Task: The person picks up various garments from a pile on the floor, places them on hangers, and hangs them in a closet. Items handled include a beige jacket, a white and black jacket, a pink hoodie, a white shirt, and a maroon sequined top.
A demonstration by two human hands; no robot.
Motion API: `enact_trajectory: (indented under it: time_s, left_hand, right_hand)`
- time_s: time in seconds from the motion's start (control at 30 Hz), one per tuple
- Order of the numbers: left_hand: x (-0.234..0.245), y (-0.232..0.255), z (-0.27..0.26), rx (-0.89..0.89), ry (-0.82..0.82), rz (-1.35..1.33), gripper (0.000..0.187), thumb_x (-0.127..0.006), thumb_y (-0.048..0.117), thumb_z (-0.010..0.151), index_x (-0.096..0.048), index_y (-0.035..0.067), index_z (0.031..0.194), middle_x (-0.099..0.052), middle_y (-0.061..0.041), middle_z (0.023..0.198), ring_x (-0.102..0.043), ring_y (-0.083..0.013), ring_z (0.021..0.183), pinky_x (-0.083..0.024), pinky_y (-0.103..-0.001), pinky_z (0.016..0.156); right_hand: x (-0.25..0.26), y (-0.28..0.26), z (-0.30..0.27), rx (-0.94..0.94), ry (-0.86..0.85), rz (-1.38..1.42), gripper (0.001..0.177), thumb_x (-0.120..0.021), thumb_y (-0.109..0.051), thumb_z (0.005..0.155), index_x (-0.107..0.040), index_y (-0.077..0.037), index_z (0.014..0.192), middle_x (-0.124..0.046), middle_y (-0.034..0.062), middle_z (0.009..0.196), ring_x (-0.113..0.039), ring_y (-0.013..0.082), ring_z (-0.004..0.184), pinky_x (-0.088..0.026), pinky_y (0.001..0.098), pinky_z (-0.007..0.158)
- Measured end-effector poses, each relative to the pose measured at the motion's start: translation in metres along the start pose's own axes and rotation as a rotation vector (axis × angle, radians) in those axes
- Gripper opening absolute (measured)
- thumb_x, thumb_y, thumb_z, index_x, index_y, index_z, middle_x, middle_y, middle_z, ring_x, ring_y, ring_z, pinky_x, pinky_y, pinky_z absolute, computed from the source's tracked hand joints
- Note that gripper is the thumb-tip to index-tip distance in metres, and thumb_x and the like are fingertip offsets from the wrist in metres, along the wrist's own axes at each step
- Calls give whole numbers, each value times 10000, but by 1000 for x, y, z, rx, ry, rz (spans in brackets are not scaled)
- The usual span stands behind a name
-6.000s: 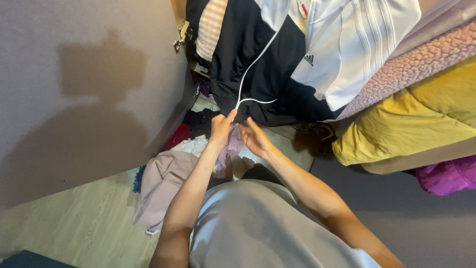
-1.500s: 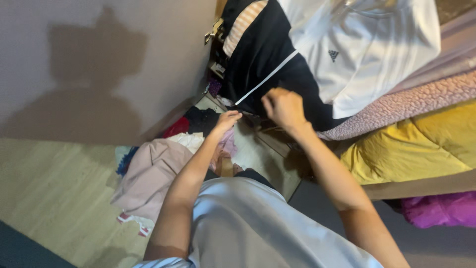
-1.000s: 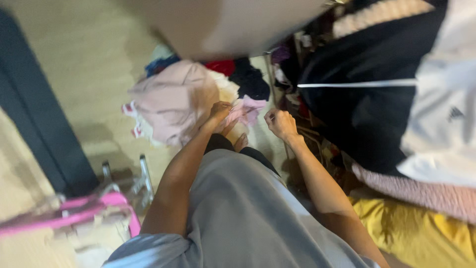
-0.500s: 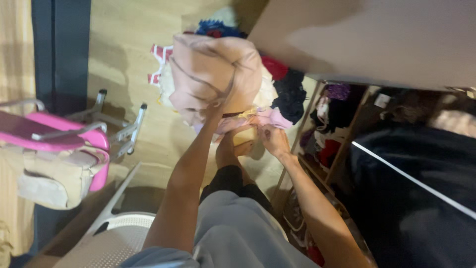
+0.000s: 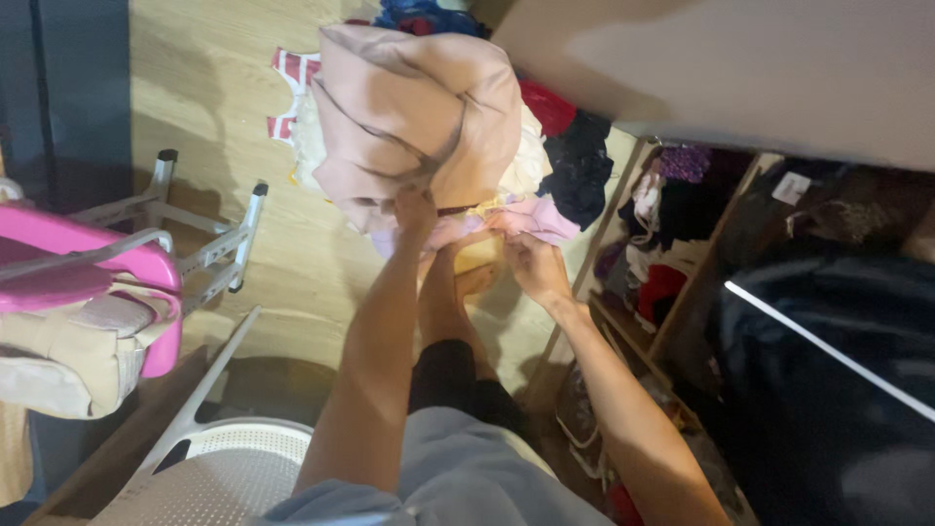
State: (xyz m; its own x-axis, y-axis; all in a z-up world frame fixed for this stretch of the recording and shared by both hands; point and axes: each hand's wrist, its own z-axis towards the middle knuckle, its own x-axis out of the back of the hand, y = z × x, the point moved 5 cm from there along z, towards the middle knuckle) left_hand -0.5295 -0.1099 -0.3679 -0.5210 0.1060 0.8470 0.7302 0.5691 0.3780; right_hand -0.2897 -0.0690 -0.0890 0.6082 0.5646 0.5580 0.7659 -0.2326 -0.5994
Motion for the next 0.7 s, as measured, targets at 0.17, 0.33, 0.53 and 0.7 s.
enact_trajectory:
  time_s: [0.17, 0.33, 0.53, 0.7]
  left_hand:
    - [83, 23, -11, 110, 13, -312, 369, -448, 314, 1078, -652, 56, 1245, -695, -266, 1094, -630, -474, 1049, -459, -570, 930]
    - [218, 132, -38, -269, -3, -403, 468, -618, 448, 950, -645, 30, 1158, -711, -242, 1041, -690, -426, 972, -544, -482, 844]
    - [371, 317, -114, -702, -136, -626, 284, -532, 300, 1034, -651, 58, 1121, -699, -217, 1008, -668, -421, 973, -523, -469, 816]
    - [470, 426, -179, -841, -330, -686, 300, -499, 314, 1085, -577, 33, 1014, -634, -187, 826, -649, -333, 759, -514, -441, 724]
  right_hand:
    - [22, 18, -35, 27, 52, 26, 147, -678, -146, 912, -766, -118, 1026, -779, 119, 876, -764, 232, 780, -583, 360, 736]
    - [57, -3, -71, -40, 45, 105, 253, -694, -225, 938, -707, -76, 1142, -751, 136, 903, -754, 274, 828, -589, 391, 750]
    - [172, -152, -121, 727, 552, -6, 628, -792, -157, 838, -515, 71, 1353, -603, 322, 1264, -587, 447, 1142, -505, 496, 927]
    - [249, -178, -152, 527, 654, 116, 230, -561, -16, 994, -602, -43, 1219, -695, 261, 1101, -693, 419, 1045, -555, 479, 878]
